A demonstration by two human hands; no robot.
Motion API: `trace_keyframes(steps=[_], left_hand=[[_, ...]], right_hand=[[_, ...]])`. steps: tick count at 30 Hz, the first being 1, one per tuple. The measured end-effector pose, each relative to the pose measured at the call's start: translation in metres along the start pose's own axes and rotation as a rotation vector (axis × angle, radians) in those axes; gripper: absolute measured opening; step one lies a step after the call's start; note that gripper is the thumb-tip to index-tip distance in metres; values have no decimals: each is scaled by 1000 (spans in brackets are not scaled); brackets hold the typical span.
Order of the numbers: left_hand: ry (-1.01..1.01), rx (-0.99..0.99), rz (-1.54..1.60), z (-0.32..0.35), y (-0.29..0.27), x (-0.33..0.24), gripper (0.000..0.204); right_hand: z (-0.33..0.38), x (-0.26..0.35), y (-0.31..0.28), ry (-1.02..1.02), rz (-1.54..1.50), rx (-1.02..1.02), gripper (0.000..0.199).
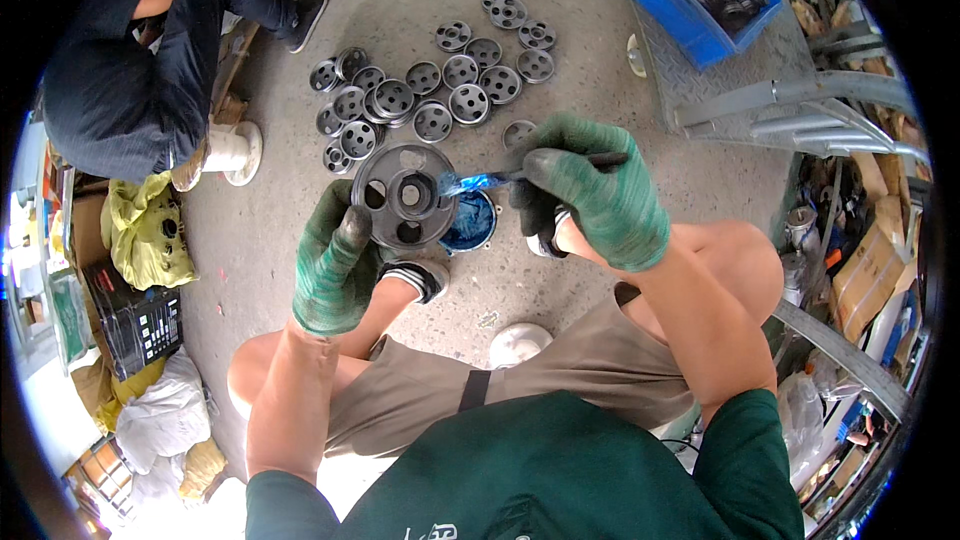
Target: The person sits on the floor and uses a brush to apply blue paint to the inner surfaces of small, circular metal parts. They repeatedly dip the brush into a small container of paint and coat each part before placing it into a blue plastic bin. The task continues until the end of the clip.
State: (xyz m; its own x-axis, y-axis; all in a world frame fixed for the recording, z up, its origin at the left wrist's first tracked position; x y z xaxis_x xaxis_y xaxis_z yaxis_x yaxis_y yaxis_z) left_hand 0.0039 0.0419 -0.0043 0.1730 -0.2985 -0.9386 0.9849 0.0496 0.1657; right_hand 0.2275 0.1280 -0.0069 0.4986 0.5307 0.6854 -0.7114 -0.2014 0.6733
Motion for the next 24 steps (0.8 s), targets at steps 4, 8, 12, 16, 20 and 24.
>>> trace_keyframes(steps=[4, 8, 12, 16, 20, 24], left_hand=[[-40, 12, 3, -5, 6, 5, 40], [-8, -46, -115, -12, 12, 10, 39], [-145, -136, -487, -31, -9, 46, 28], [-239, 165, -1133, -89, -1, 84, 25], [237, 246, -1462, -181, 104, 15, 33], [1016, 78, -1370, -238, 195, -83, 48]], right_hand=[[5, 0, 7, -72, 167, 81, 17], [9, 2, -6, 83, 141, -32, 18], [2, 9, -1, -165, 830, 173, 15], [5, -20, -11, -43, 1193, 331, 19], [4, -24, -29, 54, 1297, 327, 21], [2, -18, -31, 44, 1291, 306, 17]])
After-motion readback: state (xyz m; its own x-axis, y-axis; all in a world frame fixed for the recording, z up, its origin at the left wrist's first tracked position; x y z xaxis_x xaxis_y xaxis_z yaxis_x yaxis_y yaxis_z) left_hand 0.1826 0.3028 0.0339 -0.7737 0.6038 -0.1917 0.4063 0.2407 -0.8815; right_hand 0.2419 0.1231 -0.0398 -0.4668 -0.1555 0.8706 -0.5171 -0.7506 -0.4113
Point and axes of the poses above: each hand's wrist, its own z-axis away from the middle knuckle, its own y-axis out of the palm, x = y × z, the point moved 6 cm from there along -z, towards the middle knuckle, and after that the axes turned 15 degrees about -z, right-handed, at the moved point
